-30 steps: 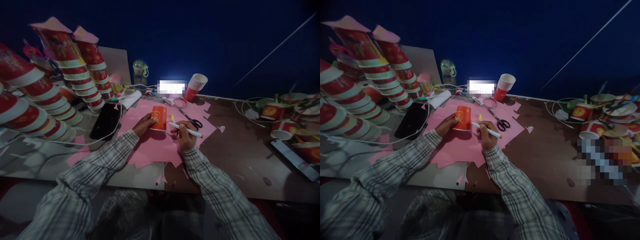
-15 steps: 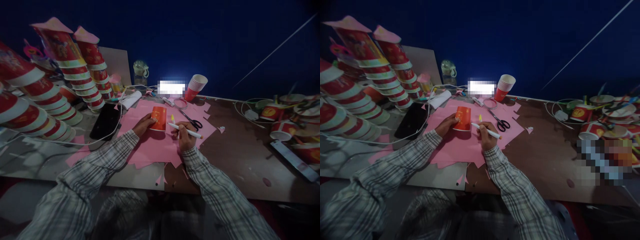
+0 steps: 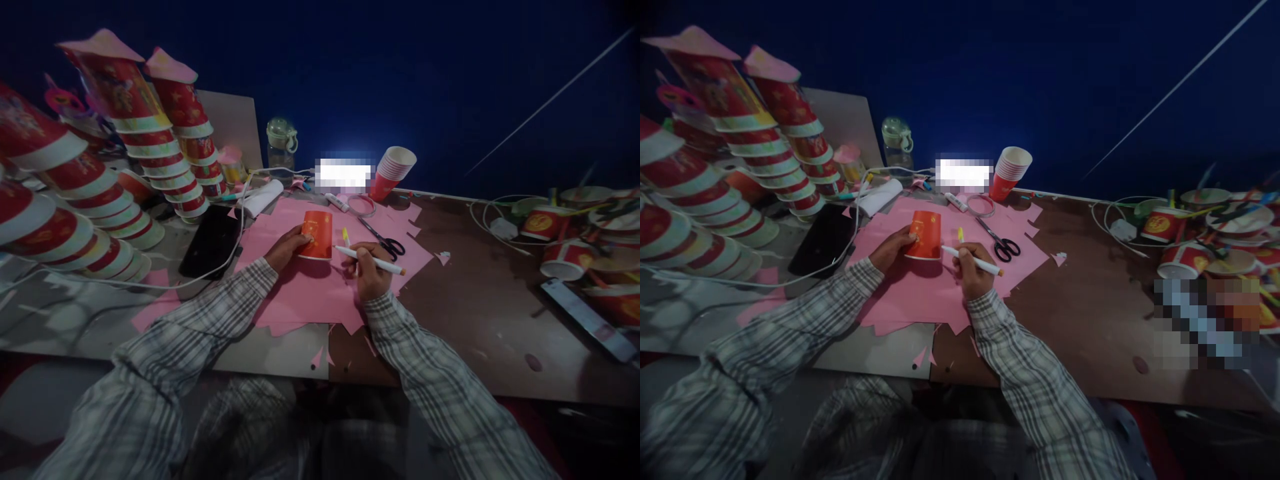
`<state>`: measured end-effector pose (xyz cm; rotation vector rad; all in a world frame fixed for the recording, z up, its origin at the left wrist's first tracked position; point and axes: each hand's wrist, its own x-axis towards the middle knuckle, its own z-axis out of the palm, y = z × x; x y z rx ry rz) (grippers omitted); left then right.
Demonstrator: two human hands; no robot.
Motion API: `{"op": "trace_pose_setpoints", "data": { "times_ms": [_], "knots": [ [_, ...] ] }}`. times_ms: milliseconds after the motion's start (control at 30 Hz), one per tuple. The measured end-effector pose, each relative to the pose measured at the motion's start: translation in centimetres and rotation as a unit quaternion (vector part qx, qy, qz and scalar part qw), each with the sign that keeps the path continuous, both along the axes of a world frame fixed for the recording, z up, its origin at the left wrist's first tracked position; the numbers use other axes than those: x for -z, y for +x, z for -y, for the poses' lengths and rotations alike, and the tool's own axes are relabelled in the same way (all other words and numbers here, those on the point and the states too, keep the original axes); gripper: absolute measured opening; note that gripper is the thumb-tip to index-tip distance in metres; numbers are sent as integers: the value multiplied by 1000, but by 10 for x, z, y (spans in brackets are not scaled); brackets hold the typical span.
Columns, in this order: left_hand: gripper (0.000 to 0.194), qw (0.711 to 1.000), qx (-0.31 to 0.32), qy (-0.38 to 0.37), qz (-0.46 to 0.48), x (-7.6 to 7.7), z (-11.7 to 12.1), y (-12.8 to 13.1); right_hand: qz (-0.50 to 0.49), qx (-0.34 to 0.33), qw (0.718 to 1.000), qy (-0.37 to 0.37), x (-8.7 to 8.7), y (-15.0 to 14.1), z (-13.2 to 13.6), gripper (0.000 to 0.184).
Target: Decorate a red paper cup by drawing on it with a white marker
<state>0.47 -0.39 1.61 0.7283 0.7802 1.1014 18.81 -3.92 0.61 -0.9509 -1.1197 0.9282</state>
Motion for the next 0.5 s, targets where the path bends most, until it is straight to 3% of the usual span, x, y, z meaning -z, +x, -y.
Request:
{"op": "trace_pose_setpoints", "data": {
  "times_ms": [133, 367, 500],
  "knots": [
    [33, 1000, -7, 2, 21, 0, 1, 1, -11, -13, 1000, 18, 1, 1, 2, 25],
    [27, 999, -11, 19, 24, 1, 1, 2, 112, -51, 991, 50, -6, -3, 15, 28],
    [32, 999, 3, 1, 43, 2, 0, 1, 47, -8, 999, 15, -1, -1, 4, 31]
  ]
}}
